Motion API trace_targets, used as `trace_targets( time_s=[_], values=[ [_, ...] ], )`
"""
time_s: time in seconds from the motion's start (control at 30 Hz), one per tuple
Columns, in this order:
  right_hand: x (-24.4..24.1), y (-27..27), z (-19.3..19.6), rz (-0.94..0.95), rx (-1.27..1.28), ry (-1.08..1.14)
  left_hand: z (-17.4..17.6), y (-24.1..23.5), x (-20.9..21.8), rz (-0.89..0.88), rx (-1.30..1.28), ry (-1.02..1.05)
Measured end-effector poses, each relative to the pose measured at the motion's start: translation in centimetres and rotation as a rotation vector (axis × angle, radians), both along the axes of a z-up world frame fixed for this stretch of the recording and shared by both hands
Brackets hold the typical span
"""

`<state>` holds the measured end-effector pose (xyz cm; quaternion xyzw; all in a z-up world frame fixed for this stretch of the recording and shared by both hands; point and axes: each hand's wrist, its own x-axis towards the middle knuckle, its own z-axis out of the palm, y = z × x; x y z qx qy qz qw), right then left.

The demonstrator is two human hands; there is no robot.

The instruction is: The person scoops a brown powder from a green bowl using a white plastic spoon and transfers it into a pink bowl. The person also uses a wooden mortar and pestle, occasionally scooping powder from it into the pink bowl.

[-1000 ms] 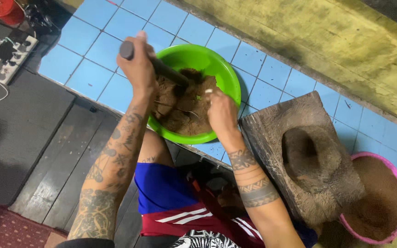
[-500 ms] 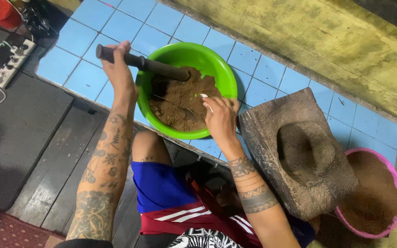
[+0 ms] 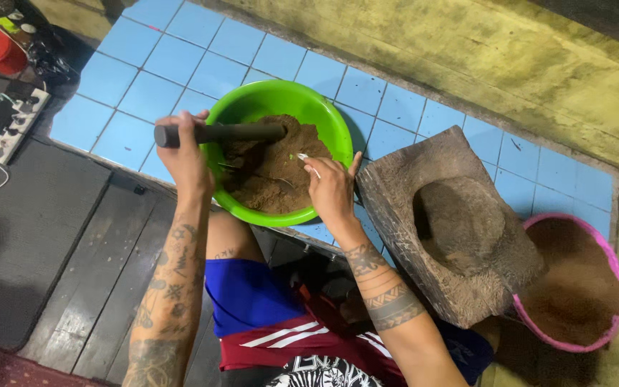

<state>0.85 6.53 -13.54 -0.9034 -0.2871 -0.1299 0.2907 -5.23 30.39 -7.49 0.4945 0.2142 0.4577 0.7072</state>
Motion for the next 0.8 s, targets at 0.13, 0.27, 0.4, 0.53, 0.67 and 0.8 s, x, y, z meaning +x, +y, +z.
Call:
trace_targets(
  time_s=[0.13, 0.27, 0.4, 0.53, 0.67, 0.8],
  values=[
    [0.3, -0.5, 0.2, 0.070, 0.067, 0.003, 2.7, -1.9, 2.8, 0.108, -0.029, -0.231],
    [-1.5, -2.1, 3.7, 0.146, 0.321, -0.156, 5.8, -4.7, 1.8, 0.066, 0.167, -0.242],
    [-4.7, -4.7, 8.0, 0.061, 0.540, -0.119, 8.5, -6.8, -0.1, -0.019, 0.122, -0.386],
    [-4.8, -7.3, 11.4, 0.012, 0.741, -0.028, 12.8, -10.7, -1.4, -0.100, 0.204, -0.475],
    [-4.4, -10.7, 13.5, -0.070, 1.002, 0.047, 16.9, -15.3, -2.3, -0.172, 0.264, -0.569],
    [-4.3, -17.6, 13.6, -0.202, 1.101, -0.022, 19.7, -20.8, -2.7, -0.310, 0.143, -0.617]
  ],
)
